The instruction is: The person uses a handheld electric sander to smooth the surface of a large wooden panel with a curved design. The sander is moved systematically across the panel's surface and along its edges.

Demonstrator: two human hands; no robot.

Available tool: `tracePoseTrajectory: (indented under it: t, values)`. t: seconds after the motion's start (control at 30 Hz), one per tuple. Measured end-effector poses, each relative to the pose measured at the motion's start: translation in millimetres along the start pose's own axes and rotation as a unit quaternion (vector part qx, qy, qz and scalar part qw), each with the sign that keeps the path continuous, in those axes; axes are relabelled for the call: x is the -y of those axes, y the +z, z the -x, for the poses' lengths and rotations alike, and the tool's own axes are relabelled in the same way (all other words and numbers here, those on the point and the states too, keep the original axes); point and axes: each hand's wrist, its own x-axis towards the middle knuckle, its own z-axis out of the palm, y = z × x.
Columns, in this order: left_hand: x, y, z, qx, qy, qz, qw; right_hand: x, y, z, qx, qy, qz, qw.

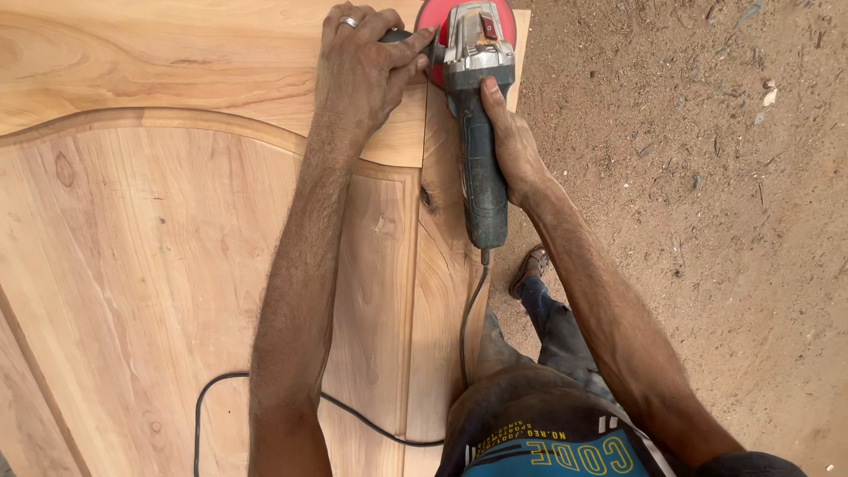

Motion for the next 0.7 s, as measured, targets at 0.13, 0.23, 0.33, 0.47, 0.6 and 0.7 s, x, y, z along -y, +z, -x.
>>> tracePoseTrajectory:
  t: [0.13,0.23,0.33,0.47,0.6,0.7]
  values:
    - [12.5,-6.7,7.8,0.100,-0.187,0.053,0.976,4.1,12.6,-8.7,0.018,-0.018,0.044,0.999]
    - [10.6,-2.9,23.7,0.004,-0.059,0.035,0.998,0.5,7.7,-4.0,0.026,-0.019,0.072,0.997]
    - [-2.7,-5.3,46.1,-0.002,-0.039,-0.017,0.999,-8.8,5.0,12.2,0.044,0.000,0.104,0.994]
    - [-32.0,-32.8,81.7,0.015,-0.104,-0.007,0.994,-16.8,12.8,36.5,0.082,0.014,0.156,0.984]
    - [-31.0,-77.5,120.6,0.001,-0.183,-0.003,0.983,-18.9,59.5,28.8,0.132,-0.042,0.171,0.975]
    - [-27.4,-85.8,140.3,0.007,-0.213,-0.003,0.977,-23.7,75.6,26.6,0.135,0.022,0.218,0.966]
